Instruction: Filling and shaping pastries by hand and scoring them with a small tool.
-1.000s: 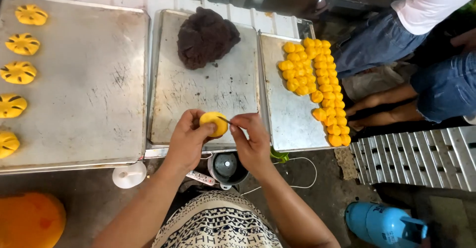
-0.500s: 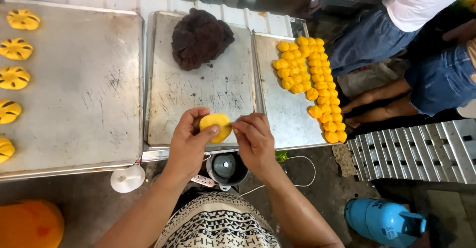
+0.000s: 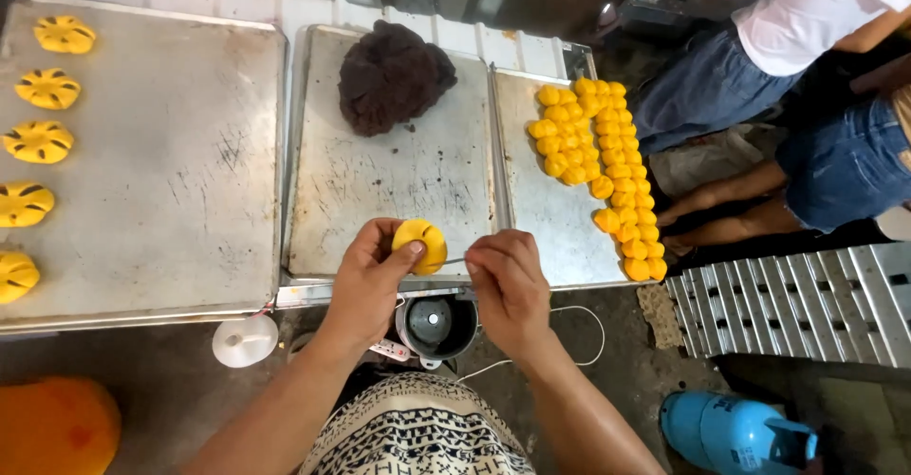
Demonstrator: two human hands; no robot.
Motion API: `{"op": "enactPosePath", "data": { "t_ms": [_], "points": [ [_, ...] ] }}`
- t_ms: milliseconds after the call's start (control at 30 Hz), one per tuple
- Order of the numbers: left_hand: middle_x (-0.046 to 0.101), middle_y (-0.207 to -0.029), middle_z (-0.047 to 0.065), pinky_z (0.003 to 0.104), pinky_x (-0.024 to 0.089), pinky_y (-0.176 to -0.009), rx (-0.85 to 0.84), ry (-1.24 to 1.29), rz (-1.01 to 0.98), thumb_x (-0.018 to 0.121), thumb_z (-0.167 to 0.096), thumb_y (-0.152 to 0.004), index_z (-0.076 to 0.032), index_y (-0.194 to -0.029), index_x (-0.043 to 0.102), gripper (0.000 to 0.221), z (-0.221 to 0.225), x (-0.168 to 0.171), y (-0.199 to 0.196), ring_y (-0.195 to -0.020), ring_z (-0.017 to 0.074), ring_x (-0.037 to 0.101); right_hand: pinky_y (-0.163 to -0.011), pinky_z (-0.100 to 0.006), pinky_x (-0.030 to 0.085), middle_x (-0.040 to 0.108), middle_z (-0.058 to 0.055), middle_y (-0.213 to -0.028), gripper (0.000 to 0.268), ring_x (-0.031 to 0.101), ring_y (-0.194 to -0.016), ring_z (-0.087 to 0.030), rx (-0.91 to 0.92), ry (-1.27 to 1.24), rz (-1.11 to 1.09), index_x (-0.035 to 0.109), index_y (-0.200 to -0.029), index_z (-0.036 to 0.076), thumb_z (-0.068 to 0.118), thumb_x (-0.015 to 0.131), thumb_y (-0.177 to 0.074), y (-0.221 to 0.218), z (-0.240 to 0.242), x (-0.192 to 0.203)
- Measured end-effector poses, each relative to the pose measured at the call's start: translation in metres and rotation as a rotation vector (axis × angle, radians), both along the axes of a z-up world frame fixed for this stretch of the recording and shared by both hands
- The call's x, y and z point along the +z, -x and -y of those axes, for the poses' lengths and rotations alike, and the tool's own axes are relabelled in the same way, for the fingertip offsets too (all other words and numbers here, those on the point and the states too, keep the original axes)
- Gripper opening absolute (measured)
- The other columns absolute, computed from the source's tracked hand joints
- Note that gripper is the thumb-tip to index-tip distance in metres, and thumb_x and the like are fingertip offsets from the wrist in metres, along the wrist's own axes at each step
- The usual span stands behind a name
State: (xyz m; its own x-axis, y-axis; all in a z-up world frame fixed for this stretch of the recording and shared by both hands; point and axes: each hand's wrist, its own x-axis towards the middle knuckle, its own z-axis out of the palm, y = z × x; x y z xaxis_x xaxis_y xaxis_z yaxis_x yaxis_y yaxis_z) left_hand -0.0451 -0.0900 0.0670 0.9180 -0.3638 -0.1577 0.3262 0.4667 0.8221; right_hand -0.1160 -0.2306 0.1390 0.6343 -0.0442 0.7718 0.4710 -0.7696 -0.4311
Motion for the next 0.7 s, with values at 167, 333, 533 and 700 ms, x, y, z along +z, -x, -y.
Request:
{"op": "enactPosePath", "data": {
  "t_ms": [167,333,533,700],
  "points": [
    [0.059,-0.091,0.011,0.033,0.057,-0.076,0.012,0.12,-0.066,0.077,-0.003,-0.087,0.001,-0.111,0.062,0.029,-0.003,0.02,0.014,-0.085,0.0208,0.063,-0.079,-0.045,0.057,0.071,-0.015,-0.094,0.008,0.063,-0.08,-0.036,-0.026,0.113,0.085,0.075,-0.097,0.0,-0.003,0.069,-0.093,-0.002,-0.007,0.001],
    [0.063,-0.099,0.013,0.035,0.056,-0.081,-0.11,0.143,0.009,0.074,0.011,-0.081,0.003,-0.126,0.056,0.049,-0.013,0.029,0.017,-0.091,0.0224,0.065,-0.078,-0.045,0.057,0.07,-0.015,-0.093,0.006,0.062,-0.081,-0.037,-0.017,0.121,0.064,0.074,-0.095,-0.001,-0.004,0.069,-0.092,-0.001,-0.008,0.007],
    [0.065,-0.099,0.013,0.034,0.056,-0.081,-0.104,0.055,0.052,0.075,0.001,-0.086,0.003,-0.121,0.065,0.037,-0.009,0.012,0.012,-0.092,0.0213,0.063,-0.078,-0.045,0.057,0.07,-0.016,-0.092,0.005,0.063,-0.082,-0.036,-0.043,0.065,0.037,0.072,-0.096,-0.003,-0.003,0.068,-0.094,0.009,-0.003,0.014],
    [0.062,-0.101,0.014,0.035,0.055,-0.081,-0.055,0.098,-0.032,0.073,-0.001,-0.088,0.003,-0.122,0.061,0.036,-0.005,0.025,0.018,-0.092,0.0232,0.062,-0.08,-0.046,0.057,0.07,-0.016,-0.092,0.006,0.063,-0.08,-0.035,-0.064,0.116,0.083,0.074,-0.096,-0.002,-0.003,0.07,-0.092,0.012,-0.018,0.016]
  ]
}}
